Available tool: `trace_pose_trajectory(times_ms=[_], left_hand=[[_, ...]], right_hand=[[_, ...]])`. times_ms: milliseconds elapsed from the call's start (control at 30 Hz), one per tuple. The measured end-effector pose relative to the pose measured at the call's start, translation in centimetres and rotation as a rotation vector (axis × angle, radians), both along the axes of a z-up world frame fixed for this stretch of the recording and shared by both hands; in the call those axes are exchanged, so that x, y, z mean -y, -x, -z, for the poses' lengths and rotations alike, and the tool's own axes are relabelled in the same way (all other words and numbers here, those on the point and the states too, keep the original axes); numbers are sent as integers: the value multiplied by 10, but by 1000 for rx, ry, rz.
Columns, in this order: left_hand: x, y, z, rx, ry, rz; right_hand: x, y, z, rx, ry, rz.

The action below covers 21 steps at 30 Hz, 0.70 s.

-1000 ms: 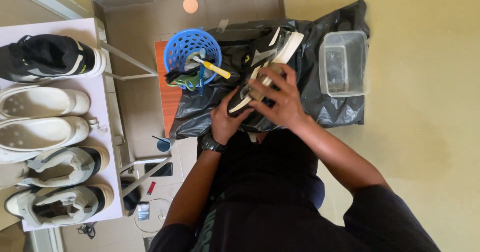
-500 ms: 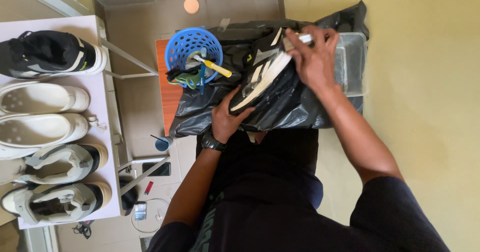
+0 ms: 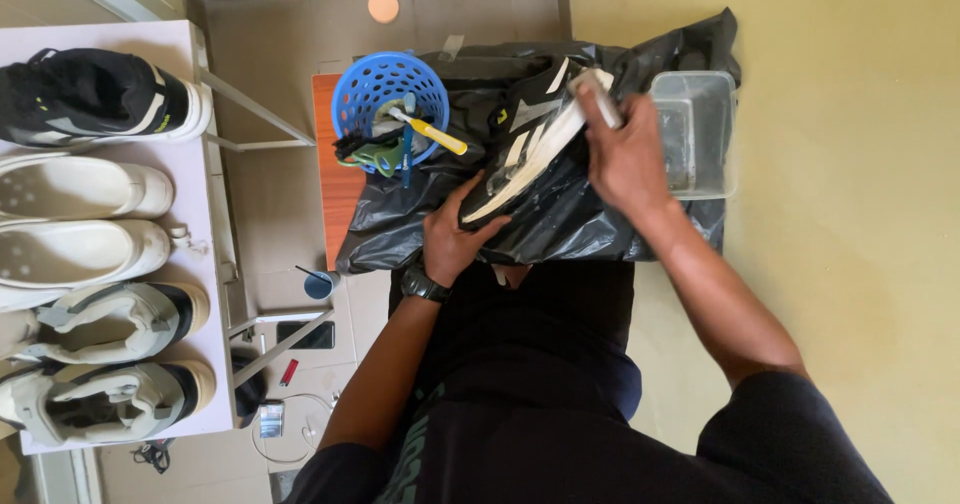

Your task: Using a handheld brush to scrub and clean the upper surface of a black and white sneaker.

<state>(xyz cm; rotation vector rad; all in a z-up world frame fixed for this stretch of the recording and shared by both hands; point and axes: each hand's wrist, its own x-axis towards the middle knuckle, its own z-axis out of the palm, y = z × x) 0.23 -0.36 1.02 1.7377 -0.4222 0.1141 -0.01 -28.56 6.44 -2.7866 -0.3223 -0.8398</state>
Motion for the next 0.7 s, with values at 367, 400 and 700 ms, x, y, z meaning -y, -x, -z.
trace_pose_trajectory(times_ms=[367, 400, 700], left_hand=[[1, -2, -2, 4, -14, -17], [1, -1, -1, 7, -24, -25], [2, 0, 3, -28, -10, -22]], right_hand=[[-58, 49, 14, -161, -344, -99], [-62, 52, 3, -196, -454, -145], [-63, 31, 12, -153, -293, -68]])
